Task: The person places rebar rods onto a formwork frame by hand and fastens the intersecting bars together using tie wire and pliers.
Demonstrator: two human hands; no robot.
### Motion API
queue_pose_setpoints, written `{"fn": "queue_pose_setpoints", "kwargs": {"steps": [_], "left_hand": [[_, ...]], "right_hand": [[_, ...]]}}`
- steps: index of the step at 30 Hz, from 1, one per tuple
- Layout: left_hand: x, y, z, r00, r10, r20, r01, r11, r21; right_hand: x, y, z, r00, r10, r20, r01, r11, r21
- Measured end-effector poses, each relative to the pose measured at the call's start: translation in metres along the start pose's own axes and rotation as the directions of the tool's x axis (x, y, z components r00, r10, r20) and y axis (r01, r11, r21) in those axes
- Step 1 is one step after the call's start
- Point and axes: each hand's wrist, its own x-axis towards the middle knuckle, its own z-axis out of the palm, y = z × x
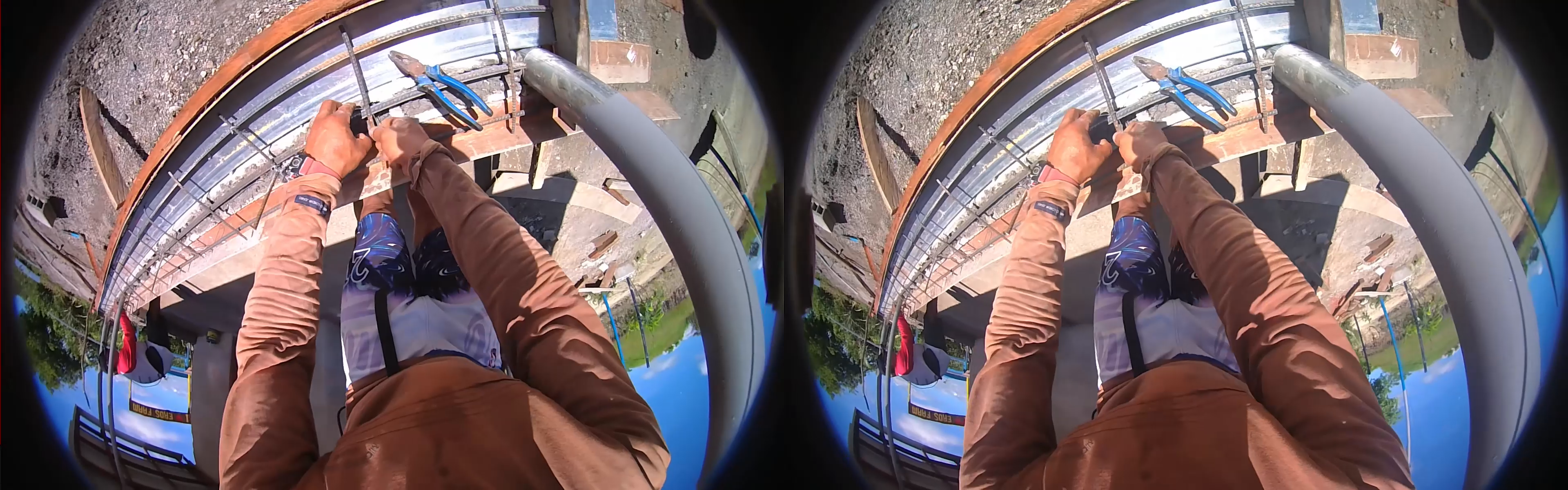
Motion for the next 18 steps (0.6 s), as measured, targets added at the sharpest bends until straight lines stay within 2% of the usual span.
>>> {"fn": "queue_pose_setpoints", "kwargs": {"steps": [1, 2, 3, 4, 5, 6, 7, 8, 10, 11, 12, 14, 15, 16, 17, 18], "left_hand": [[0.000, -0.003, 0.004, 0.999, -0.030, -0.043, 0.028, 0.998, -0.049], [-0.001, -0.006, 0.009, 0.994, -0.063, -0.085, 0.055, 0.994, -0.100], [-0.002, -0.007, 0.014, 0.971, -0.108, -0.213, 0.076, 0.985, -0.153], [-0.001, -0.003, 0.012, 0.967, -0.123, -0.222, 0.087, 0.983, -0.164], [0.000, 0.000, 0.009, 0.928, -0.362, -0.094, 0.299, 0.869, -0.394], [0.001, 0.003, 0.007, 0.836, -0.542, 0.084, 0.487, 0.662, -0.570], [0.001, -0.002, 0.020, 0.801, -0.598, 0.027, 0.440, 0.558, -0.704], [0.002, -0.003, 0.029, 0.795, -0.606, 0.024, 0.439, 0.548, -0.712], [0.001, -0.001, 0.044, 0.691, -0.722, 0.035, 0.260, 0.204, -0.944], [0.001, 0.001, 0.051, 0.620, -0.781, 0.077, 0.250, 0.103, -0.963], [0.000, 0.003, 0.044, 0.614, -0.785, 0.079, 0.243, 0.093, -0.966], [0.001, 0.009, 0.023, 0.492, -0.670, 0.555, 0.450, -0.350, -0.822], [-0.001, 0.005, 0.026, 0.537, -0.532, 0.654, 0.389, -0.531, -0.752], [-0.003, 0.004, 0.031, 0.538, -0.532, 0.654, 0.378, -0.541, -0.751], [-0.005, 0.004, 0.036, 0.576, -0.463, 0.674, 0.331, -0.622, -0.710], [-0.006, 0.004, 0.042, 0.616, -0.392, 0.683, 0.287, -0.695, -0.659]], "right_hand": [[-0.002, 0.006, -0.003, 0.996, -0.082, 0.046, 0.089, 0.985, -0.150], [-0.003, 0.012, -0.007, 0.995, -0.083, 0.057, 0.092, 0.982, -0.166], [-0.008, 0.002, -0.020, 0.973, -0.209, 0.094, 0.229, 0.861, -0.454], [-0.011, -0.002, -0.025, 0.933, -0.315, 0.171, 0.343, 0.642, -0.686], [-0.012, -0.005, -0.027, 0.931, -0.338, 0.137, 0.341, 0.679, -0.650], [-0.012, -0.006, -0.029, 0.928, -0.340, 0.152, 0.352, 0.669, -0.655], [-0.011, -0.008, -0.031, 0.928, -0.329, 0.174, 0.358, 0.665, -0.656], [-0.011, -0.010, -0.032, 0.928, -0.317, 0.195, 0.363, 0.661, -0.657], [-0.010, -0.009, -0.029, 0.926, -0.338, 0.171, 0.354, 0.614, -0.705], [-0.009, -0.009, -0.028, 0.933, -0.320, 0.168, 0.330, 0.566, -0.756], [-0.009, -0.009, -0.028, 0.940, -0.301, 0.163, 0.304, 0.515, -0.801], [-0.002, -0.007, -0.034, 0.934, -0.282, 0.219, 0.337, 0.495, -0.801], [0.000, -0.004, -0.038, 0.923, -0.296, 0.245, 0.372, 0.532, -0.761], [0.001, -0.001, -0.041, 0.912, -0.310, 0.270, 0.405, 0.567, -0.717], [0.000, 0.002, -0.042, 0.920, -0.348, 0.180, 0.373, 0.642, -0.669], [0.001, 0.002, -0.044, 0.919, -0.347, 0.186, 0.377, 0.635, -0.675]]}}
